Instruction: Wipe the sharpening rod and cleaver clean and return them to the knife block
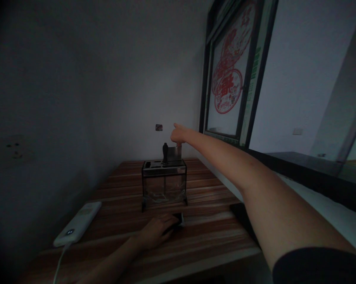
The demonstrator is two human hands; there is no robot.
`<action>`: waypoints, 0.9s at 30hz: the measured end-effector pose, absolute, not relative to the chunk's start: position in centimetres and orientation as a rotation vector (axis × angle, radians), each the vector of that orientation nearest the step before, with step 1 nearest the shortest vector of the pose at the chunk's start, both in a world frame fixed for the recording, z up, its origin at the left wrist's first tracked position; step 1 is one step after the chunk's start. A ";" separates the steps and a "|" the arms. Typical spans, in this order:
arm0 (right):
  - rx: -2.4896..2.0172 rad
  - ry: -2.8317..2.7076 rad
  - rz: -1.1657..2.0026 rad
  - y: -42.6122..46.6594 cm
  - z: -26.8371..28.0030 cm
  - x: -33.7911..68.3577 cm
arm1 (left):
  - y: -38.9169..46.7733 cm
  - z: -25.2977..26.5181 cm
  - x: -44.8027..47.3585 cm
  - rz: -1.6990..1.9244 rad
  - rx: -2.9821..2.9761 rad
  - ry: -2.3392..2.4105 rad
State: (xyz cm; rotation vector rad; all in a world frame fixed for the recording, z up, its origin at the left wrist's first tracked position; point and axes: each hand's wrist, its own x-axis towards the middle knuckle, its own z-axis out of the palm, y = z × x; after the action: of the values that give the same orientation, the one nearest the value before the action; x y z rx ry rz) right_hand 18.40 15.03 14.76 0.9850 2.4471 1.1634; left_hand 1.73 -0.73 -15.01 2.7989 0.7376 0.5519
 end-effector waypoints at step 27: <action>0.909 2.603 1.102 17.4 6.8 18.8 | -0.6 -15.4 1.6 0.537 2.825 0.774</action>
State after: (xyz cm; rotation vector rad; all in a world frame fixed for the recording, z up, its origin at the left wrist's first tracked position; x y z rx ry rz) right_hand 18.78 17.36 6.83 0.9092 2.6031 1.1021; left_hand 1.63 -0.61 -15.38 2.8251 0.7735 0.5368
